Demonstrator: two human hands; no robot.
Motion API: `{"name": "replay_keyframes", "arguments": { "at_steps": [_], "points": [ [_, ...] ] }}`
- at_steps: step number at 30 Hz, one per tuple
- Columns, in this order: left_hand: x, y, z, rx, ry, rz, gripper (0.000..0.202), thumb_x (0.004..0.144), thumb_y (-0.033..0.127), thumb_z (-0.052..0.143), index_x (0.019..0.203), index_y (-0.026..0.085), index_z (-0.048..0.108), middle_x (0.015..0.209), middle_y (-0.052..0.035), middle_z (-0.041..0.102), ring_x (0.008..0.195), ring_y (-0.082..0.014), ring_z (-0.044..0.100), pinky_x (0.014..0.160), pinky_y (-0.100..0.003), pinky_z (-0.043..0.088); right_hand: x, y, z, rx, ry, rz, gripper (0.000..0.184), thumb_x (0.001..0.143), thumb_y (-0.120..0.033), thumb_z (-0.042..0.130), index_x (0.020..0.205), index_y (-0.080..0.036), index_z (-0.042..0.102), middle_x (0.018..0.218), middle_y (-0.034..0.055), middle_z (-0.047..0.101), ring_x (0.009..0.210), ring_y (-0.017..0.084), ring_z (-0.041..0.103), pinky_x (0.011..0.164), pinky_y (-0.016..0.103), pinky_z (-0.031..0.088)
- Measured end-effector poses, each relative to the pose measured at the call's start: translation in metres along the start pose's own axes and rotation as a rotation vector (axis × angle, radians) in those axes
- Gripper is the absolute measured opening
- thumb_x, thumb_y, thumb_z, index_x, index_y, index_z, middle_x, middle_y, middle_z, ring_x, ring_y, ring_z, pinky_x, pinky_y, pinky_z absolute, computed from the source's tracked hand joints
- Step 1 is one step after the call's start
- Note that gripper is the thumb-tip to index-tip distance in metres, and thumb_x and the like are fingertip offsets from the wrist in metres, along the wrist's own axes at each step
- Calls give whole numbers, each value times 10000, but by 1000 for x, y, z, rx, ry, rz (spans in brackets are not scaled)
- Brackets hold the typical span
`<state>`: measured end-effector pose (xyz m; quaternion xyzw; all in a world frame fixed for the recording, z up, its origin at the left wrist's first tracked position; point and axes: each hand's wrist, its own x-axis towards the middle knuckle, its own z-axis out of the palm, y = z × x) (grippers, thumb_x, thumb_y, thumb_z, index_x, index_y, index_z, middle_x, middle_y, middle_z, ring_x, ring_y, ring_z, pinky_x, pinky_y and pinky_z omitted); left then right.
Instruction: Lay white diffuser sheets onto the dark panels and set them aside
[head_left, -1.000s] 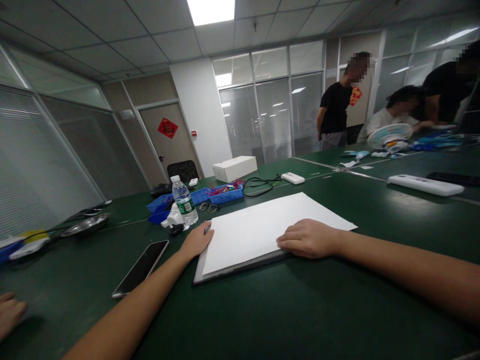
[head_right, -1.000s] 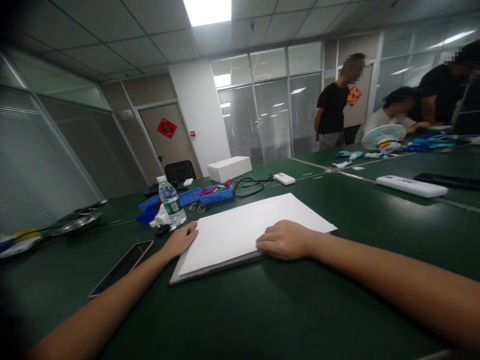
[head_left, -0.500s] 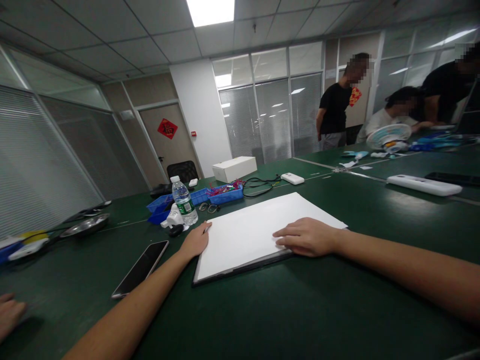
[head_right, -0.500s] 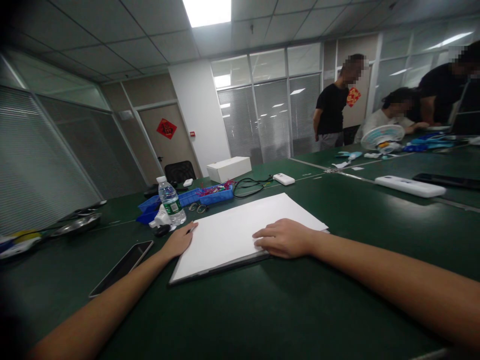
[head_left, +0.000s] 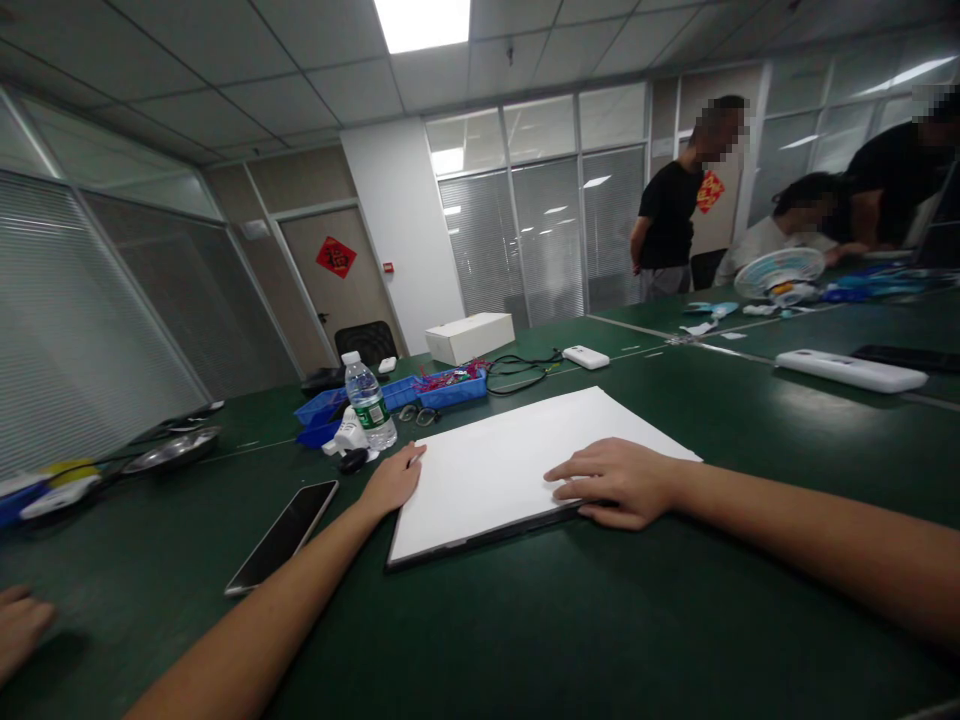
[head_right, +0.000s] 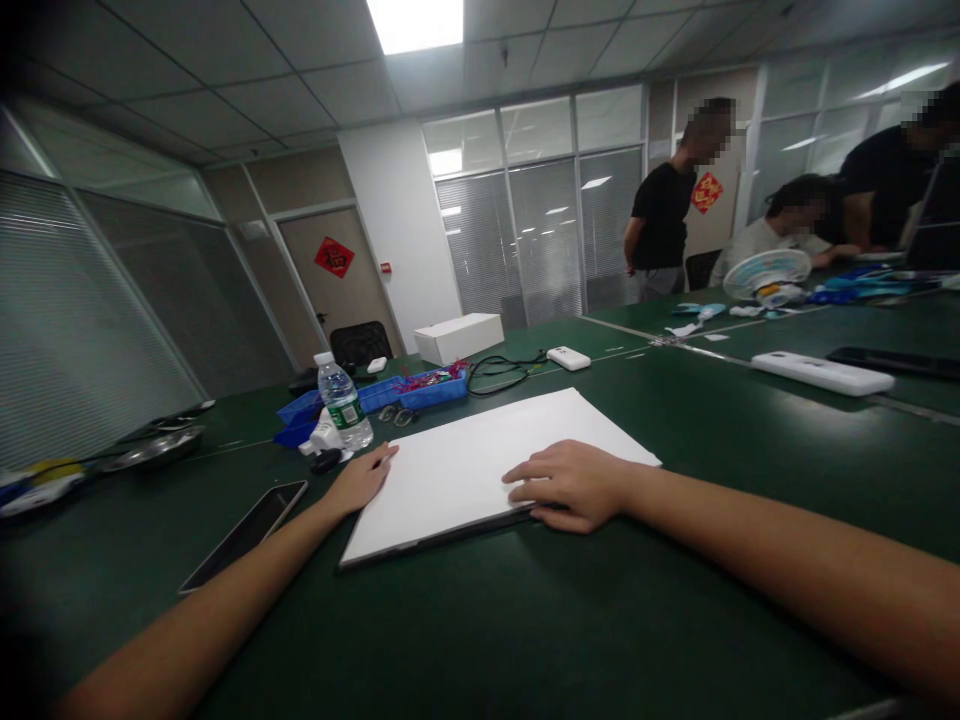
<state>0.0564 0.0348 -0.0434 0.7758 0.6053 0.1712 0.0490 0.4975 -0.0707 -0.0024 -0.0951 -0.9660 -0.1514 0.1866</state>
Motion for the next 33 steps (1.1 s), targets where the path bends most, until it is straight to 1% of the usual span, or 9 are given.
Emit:
{"name": "replay_keyframes", "arguments": {
  "at_steps": [6,10,14,17,20,22,25,29,33],
  "points": [
    [2,-7,3,-79,31,-17,572,888,269,455,1427,149,603,1580,-79,447,1468,-241,437,1224,-360,313,1,0,0,5,0,-40,345,926,-284,567,1254,-223,654,1314,88,645,1031,180,657,805,333,509],
    [1,-5,1,-80,21,-23,569,898,262,439,1432,149,599,1588,-75,433,1473,-243,429,1232,-367,298,1,-1,1,7,-19,-56,343,927,-289,571,1251,-225,661,1299,82,654,1030,185,653,804,342,504],
    [0,-1,-1,-55,17,-30,567,904,256,424,1435,153,599,1590,-61,433,1476,-237,423,1235,-352,288,2,-2,0,31,-26,-65,360,928,-292,573,1274,-236,656,1300,87,655,1036,188,652,815,340,500],
    [-1,0,-1,-35,13,-21,561,918,256,414,1434,138,599,1594,-79,423,1472,-248,428,1235,-353,289,4,-4,-3,79,-50,-39,445,942,-311,562,1379,-233,595,1314,97,650,1089,201,637,881,358,499],
    [-2,1,-1,-23,11,-6,552,939,265,403,1445,143,588,1598,-80,417,1471,-247,431,1236,-355,289,6,-4,-5,139,-85,31,587,945,-363,574,1500,-195,483,1371,122,616,1203,228,593,993,414,476],
    [-3,2,-2,-11,4,-4,554,946,271,396,1455,147,577,1602,-76,413,1472,-242,429,1237,-349,285,7,-4,-5,155,-111,87,614,951,-396,576,1520,-195,463,1421,130,581,1267,246,560,1041,450,453],
    [-5,6,-6,9,-1,-12,561,939,264,395,1457,142,574,1599,-75,422,1473,-236,428,1240,-343,277,6,-5,-4,141,-149,134,534,978,-391,547,1487,-232,519,1446,120,566,1292,255,548,1048,464,446],
    [-9,12,-10,11,-8,-10,566,925,257,409,1455,153,578,1595,-70,430,1476,-238,425,1235,-348,288,8,-7,-6,126,-137,115,477,991,-355,540,1457,-255,562,1405,119,600,1258,245,572,1021,435,457],
    [-10,13,-11,9,-11,-4,568,928,267,408,1460,158,575,1596,-72,429,1480,-244,419,1233,-357,293,10,-9,-9,129,-155,110,449,998,-338,525,1439,-273,581,1380,109,619,1229,237,589,1001,427,464]
  ]
}}
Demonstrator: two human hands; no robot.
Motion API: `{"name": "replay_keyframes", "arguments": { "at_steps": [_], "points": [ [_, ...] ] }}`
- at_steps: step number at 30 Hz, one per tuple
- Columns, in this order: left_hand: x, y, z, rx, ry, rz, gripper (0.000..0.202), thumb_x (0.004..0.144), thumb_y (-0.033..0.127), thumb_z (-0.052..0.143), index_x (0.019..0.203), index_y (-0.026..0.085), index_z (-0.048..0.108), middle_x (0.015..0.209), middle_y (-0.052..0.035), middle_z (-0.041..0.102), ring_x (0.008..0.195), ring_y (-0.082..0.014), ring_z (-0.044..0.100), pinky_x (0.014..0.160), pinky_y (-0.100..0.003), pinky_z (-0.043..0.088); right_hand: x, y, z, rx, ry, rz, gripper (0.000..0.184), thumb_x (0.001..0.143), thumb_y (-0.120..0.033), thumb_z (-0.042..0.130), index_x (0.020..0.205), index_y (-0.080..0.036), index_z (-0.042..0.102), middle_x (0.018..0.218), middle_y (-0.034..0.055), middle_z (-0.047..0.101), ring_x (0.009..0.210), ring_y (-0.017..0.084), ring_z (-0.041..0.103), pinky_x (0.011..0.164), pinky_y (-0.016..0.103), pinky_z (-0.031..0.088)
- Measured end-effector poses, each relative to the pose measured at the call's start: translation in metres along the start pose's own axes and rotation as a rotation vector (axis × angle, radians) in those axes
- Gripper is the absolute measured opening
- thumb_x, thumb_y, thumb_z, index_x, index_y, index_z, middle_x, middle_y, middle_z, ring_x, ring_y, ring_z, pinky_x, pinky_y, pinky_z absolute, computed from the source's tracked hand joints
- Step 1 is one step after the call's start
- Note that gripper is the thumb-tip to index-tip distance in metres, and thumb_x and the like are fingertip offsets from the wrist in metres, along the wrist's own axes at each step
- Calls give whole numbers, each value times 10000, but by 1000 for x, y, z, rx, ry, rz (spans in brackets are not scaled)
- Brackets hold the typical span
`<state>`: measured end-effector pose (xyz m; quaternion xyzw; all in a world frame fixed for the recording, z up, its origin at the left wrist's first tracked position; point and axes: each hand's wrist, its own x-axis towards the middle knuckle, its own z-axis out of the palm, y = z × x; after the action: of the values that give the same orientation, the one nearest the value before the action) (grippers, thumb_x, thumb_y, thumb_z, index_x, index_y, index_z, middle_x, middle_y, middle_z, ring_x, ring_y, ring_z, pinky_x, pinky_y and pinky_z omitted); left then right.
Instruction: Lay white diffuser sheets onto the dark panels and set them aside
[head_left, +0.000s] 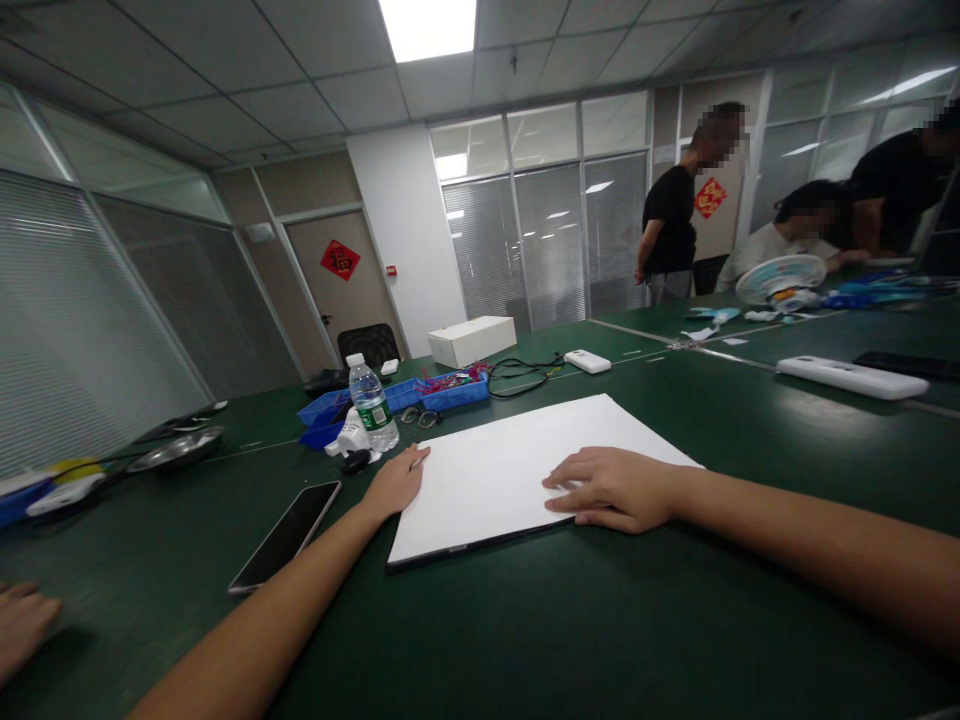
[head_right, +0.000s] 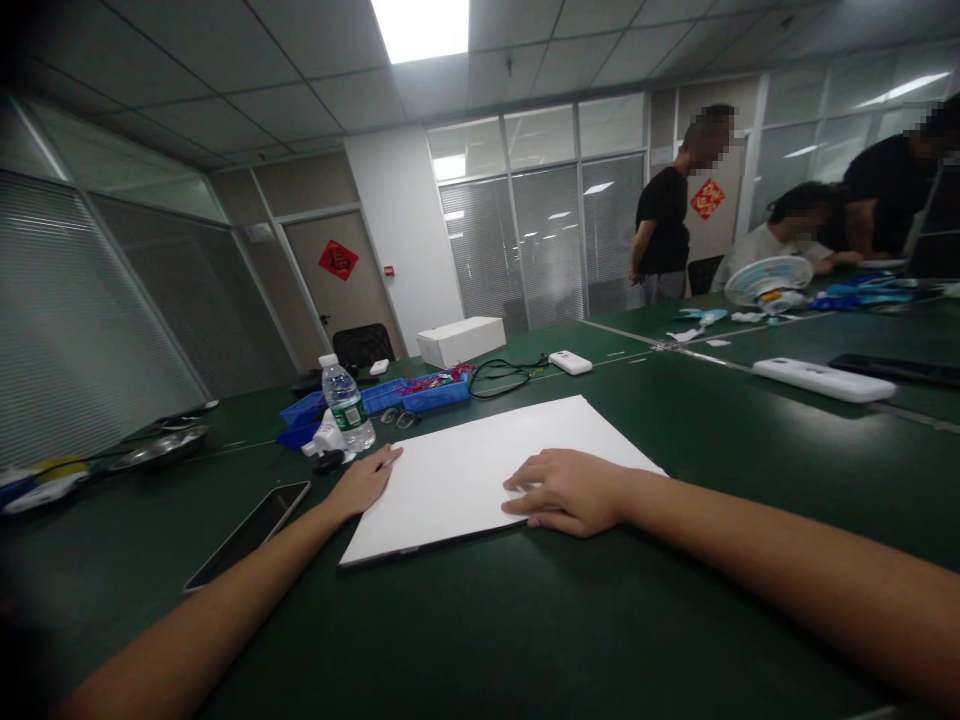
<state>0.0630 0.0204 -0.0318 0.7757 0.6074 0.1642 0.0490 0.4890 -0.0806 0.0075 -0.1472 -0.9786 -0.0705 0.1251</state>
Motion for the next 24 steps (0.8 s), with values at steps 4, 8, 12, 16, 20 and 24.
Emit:
{"name": "replay_keyframes", "arguments": {
  "at_steps": [4,8,12,16,20,24],
  "points": [
    [0,-1,0,9,8,2,574,922,276,407,1457,157,579,1591,-66,441,1472,-240,431,1229,-344,297,0,1,0,31,34,-16,451,981,-337,558,1426,-278,595,1355,105,635,1216,224,594,1001,408,463],
    [0,1,0,5,19,2,574,913,288,422,1446,165,591,1582,-56,457,1471,-241,433,1226,-340,305,-2,2,3,42,48,15,497,969,-394,583,1449,-265,572,1378,116,617,1233,232,582,1017,415,449],
    [-1,2,0,0,19,-1,574,921,301,414,1447,150,588,1581,-74,455,1471,-248,434,1227,-349,305,-3,3,5,6,75,100,594,947,-507,606,1479,-253,536,1391,127,608,1269,254,561,1036,435,433],
    [-1,0,1,-11,31,3,570,907,302,434,1433,161,603,1565,-65,481,1463,-245,447,1226,-347,308,-3,5,7,-93,118,67,553,946,-520,600,1411,-221,591,1349,128,634,1234,253,587,1024,444,441],
    [0,-2,2,-21,37,-6,573,895,308,453,1428,168,608,1557,-66,493,1454,-246,460,1220,-341,313,0,2,6,-262,207,-105,387,962,-406,603,1275,-184,648,1234,111,687,1139,225,634,966,413,474],
    [0,-3,2,-14,40,-8,573,910,340,448,1433,167,605,1563,-71,486,1447,-252,470,1217,-339,314,3,-5,3,-378,267,-257,247,956,-252,596,1183,-177,659,1157,93,706,1056,191,652,900,368,503]
  ]
}}
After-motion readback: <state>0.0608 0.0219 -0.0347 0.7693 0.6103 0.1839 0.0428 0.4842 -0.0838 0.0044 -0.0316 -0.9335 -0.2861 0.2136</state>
